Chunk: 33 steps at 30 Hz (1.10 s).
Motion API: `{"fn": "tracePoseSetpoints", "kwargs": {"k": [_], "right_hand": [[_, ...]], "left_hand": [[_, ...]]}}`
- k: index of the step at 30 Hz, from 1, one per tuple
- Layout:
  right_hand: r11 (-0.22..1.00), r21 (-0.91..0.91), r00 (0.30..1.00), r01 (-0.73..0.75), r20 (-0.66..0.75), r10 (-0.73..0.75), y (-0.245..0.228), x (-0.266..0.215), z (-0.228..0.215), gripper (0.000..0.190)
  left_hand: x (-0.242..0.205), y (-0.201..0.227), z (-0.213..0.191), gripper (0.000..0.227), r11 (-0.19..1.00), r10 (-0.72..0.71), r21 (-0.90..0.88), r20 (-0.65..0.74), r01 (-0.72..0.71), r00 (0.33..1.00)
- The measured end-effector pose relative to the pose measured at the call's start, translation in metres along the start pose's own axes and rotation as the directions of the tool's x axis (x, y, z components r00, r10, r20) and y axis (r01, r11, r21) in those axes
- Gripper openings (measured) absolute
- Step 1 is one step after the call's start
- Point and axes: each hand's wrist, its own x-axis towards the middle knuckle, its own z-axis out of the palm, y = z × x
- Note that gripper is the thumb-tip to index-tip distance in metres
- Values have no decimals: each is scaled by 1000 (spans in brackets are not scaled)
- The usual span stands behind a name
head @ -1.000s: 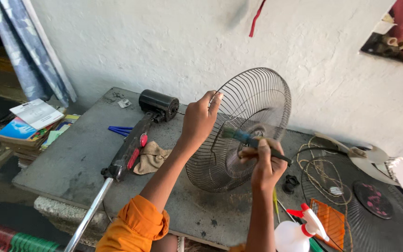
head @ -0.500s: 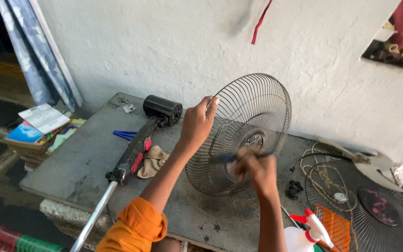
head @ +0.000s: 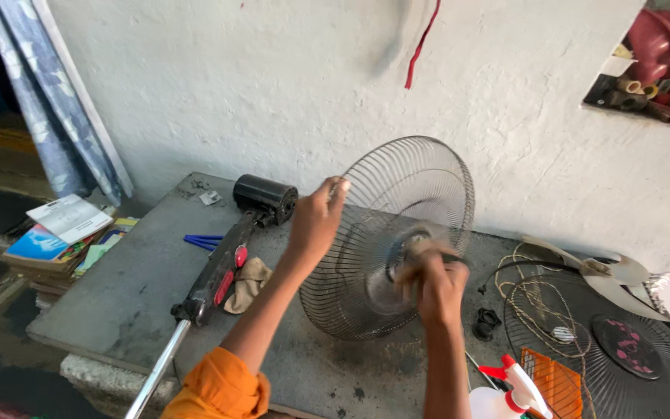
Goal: The person scrubs a disassembled fan grill with a brush, then sprays it with a cleaning solution and continues scrubbing both sides. The grill is flipped to clean the reverse side before being set down.
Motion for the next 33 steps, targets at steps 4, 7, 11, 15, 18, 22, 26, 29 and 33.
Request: {"fn": "tracePoseSetpoints", "kwargs": {"k": [4,7,11,15,18,22,26,29,33], "right_hand": [[948,181,965,261,-53,-256,-17,4,2,22],[930,256,948,262,-251,-198,-29,10,3,19],[996,2,994,86,-69,-86,-30,13,4,21],[949,62,909,308,-313,-275,-26,7,7,23],[945,-25,932,326,-157,-326,-29,4,12,24],[950,-101,954,295,-30,-300,-30,6,9,30],[947,19,911,321,-279,-303,-31,10,22,22],[959,-48,948,278,-148,-283,-25,-11,33,26],[948,0,925,318,-219,-311,-24,-12,37,27]], "left_hand": [[-12,3,-5,39,997,62,-45,-57,-64,996],[-19,10,-8,39,995,85,-53,-62,-88,994],[-16,13,-10,37,996,87,-30,-33,-88,996],[-27,13,-3,38,996,80,-39,7,-80,997],[-25,12,-6,39,993,108,-40,-16,-109,994],[-27,4,-7,39,997,62,-33,-16,-63,998],[-33,6,-9,42,992,100,-75,-57,-105,993],[-25,6,-8,45,998,54,-14,-17,-55,998],[-28,5,-6,45,998,2,-65,14,-1,1000]]}}
